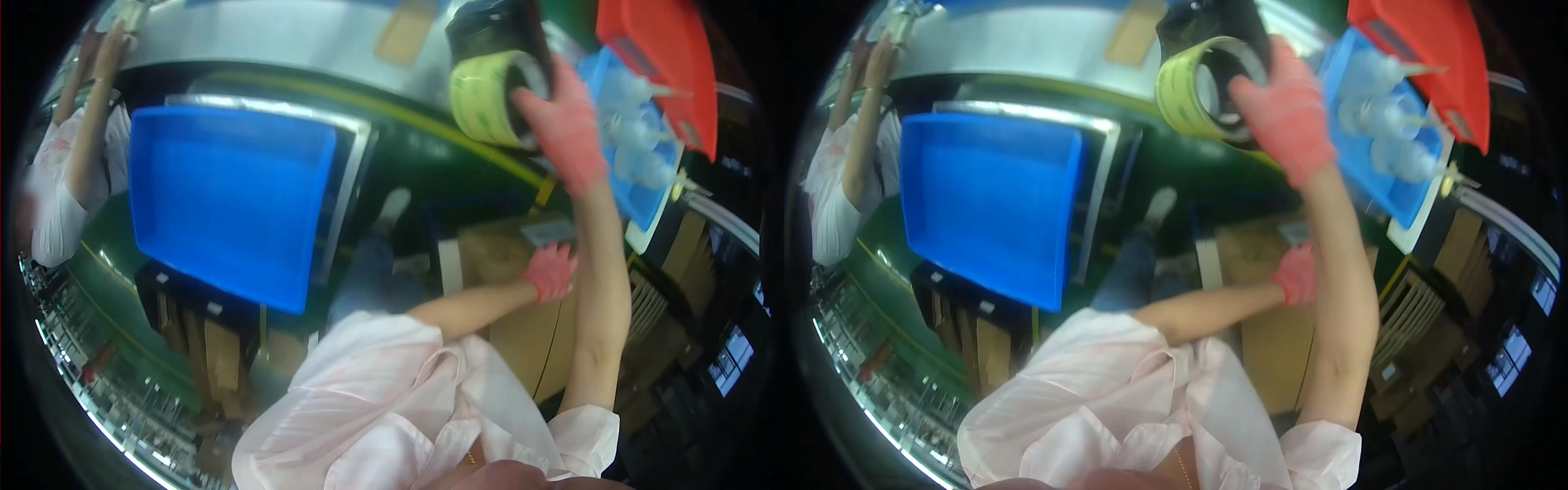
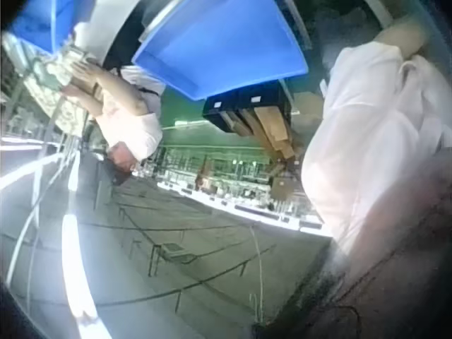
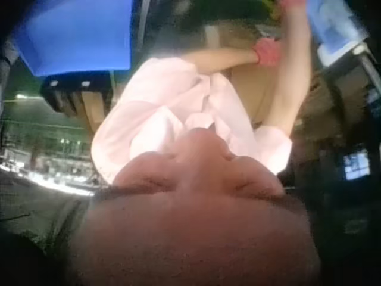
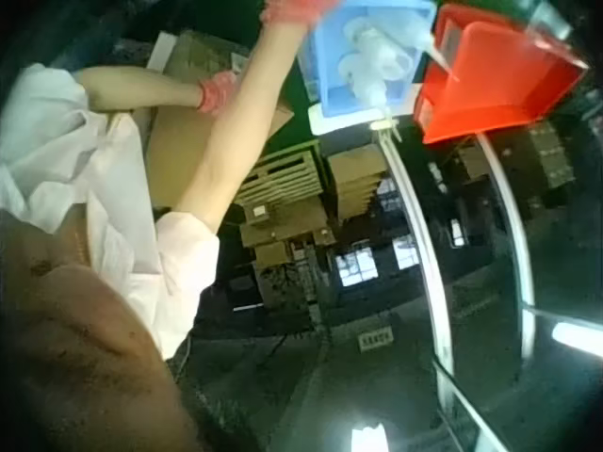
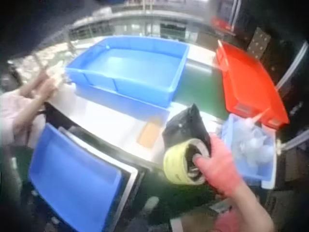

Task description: Packing small product boxes into a large cardboard carton and sealing it with tape.

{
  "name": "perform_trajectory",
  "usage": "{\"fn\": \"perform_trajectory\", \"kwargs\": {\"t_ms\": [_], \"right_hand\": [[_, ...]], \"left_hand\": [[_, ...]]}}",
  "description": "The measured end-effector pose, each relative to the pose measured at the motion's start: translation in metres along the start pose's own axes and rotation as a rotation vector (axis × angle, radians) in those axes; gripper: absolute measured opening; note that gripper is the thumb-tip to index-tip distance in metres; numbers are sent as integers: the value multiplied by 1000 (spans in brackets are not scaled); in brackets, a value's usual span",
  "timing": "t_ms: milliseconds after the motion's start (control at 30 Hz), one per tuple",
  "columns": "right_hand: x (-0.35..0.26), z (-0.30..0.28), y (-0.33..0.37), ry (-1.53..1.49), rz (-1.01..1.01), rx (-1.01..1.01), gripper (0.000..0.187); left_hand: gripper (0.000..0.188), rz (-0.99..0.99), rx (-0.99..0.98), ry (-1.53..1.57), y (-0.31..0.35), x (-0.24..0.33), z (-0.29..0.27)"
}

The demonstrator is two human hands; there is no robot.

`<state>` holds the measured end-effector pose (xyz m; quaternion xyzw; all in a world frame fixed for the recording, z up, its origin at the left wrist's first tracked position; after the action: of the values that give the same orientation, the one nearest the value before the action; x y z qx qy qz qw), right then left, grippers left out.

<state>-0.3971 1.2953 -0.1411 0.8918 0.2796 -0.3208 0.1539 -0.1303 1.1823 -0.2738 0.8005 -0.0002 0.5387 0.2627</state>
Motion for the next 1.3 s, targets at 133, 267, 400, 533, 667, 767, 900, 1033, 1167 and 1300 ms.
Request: {"fn": "perform_trajectory", "kwargs": {"t_ms": [133,267,400,533,667,767,900,1033,1167,1300], "right_hand": [[40,-42,94,-268,88,96,59],[125,-157,239,347,289,439,63],[161,-183,352,675,252,693,61],[212,-117,383,647,280,428,73],[225,-121,385,491,273,399,81],[232,-130,401,445,170,469,85],[229,-121,394,426,38,472,85],[210,-101,381,377,-116,429,82],[208,-98,369,415,-20,515,79],[200,-94,358,440,-53,479,74]], "left_hand": [[62,74,615,114,-18,-35,20],[70,31,96,-75,11,19,-47],[66,45,223,-36,12,20,-45],[61,36,306,-110,4,4,-49],[61,1,241,-144,6,4,-50],[60,0,297,-173,-1,14,-44],[61,-13,270,-171,0,3,-54],[60,-25,245,-211,-2,-7,-67],[58,13,246,-186,-3,-4,-73],[51,43,283,-50,1,-17,-69]]}}
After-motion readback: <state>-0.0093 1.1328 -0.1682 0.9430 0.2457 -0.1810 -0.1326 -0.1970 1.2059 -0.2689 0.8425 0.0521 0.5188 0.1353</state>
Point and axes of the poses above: each hand's wrist, its own y-axis away from the middle knuckle, its own z-axis out of the palm, x = y × z, the point moved 5 cm from there along -y, towards the middle knuckle, and after that the axes turned 6 degrees about x, right-handed, at the moved point
